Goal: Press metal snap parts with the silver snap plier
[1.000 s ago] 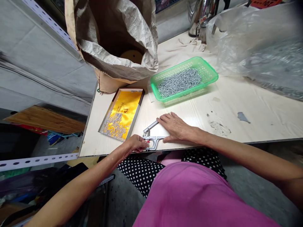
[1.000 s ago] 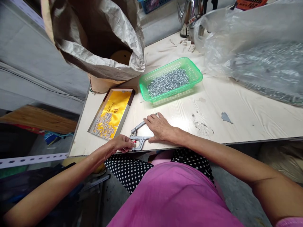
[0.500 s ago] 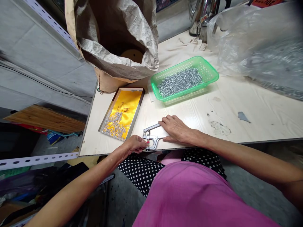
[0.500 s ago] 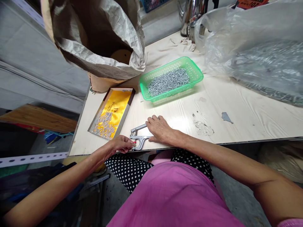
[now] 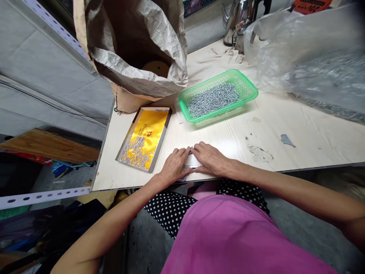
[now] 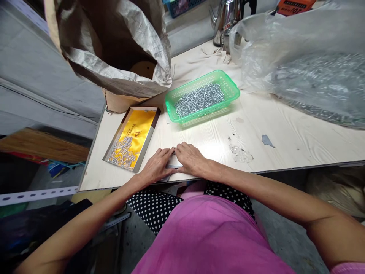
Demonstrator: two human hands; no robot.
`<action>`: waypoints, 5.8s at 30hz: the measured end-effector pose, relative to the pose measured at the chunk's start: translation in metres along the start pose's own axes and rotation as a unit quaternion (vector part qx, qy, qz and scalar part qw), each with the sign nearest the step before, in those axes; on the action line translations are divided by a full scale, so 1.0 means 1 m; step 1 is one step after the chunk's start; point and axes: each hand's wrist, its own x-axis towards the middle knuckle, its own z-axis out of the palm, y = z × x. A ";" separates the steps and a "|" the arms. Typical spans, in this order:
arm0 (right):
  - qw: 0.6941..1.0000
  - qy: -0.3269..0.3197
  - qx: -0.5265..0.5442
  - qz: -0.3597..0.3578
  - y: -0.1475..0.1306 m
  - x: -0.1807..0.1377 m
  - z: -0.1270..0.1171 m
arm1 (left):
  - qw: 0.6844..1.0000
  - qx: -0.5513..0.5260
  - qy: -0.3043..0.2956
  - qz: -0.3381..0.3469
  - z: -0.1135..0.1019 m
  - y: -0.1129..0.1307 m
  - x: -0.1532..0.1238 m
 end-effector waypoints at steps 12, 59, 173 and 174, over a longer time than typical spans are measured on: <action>0.999 -0.030 -0.043 0.008 0.005 0.003 -0.001 | 0.998 0.029 -0.013 -0.051 -0.002 0.005 0.009; 0.970 0.166 -0.097 -0.148 -0.017 0.084 -0.065 | 0.966 -0.106 0.236 0.008 0.039 0.030 -0.022; 0.998 -0.034 0.002 0.059 -0.013 -0.003 0.007 | 0.999 -0.005 -0.025 -0.040 -0.002 0.004 0.010; 0.998 -0.036 0.002 0.059 -0.013 -0.002 0.007 | 0.999 -0.003 -0.027 -0.042 -0.003 0.004 0.009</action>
